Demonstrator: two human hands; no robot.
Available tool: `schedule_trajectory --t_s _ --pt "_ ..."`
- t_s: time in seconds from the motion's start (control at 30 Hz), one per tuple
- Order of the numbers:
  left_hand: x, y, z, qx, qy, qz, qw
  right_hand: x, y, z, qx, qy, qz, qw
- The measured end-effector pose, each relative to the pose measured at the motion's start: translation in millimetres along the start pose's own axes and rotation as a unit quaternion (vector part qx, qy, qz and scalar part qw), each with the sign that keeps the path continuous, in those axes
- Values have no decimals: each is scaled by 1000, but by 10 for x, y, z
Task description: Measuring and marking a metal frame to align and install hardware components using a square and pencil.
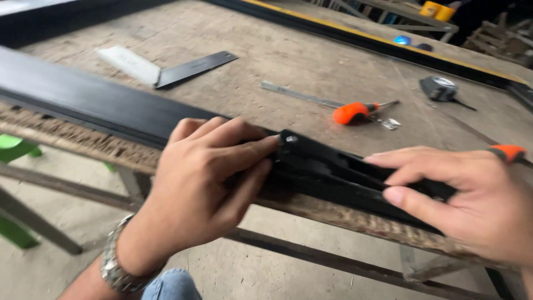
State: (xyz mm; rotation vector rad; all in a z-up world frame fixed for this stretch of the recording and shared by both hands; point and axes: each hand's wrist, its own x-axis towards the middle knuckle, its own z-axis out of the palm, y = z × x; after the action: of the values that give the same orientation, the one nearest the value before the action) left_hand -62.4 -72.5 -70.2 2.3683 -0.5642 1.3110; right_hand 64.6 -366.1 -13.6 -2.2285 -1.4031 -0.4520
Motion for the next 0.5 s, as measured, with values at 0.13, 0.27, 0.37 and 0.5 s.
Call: schedule_trajectory --t_s 0.13,0.27,0.37,0.5 --pt "-25 -83 -2 40 -39 31 998 196 228 -247 107 -150 25 983" --pt "-101 -123 36 61 -54 17 997 487 195 -444 149 -284 96 942" --pt "-139 -125 74 76 -37 -17 996 645 -26 -359 26 -273 97 957" --pt "-154 -85 123 139 -56 -46 988 691 -101 -232 24 -266 26 963"
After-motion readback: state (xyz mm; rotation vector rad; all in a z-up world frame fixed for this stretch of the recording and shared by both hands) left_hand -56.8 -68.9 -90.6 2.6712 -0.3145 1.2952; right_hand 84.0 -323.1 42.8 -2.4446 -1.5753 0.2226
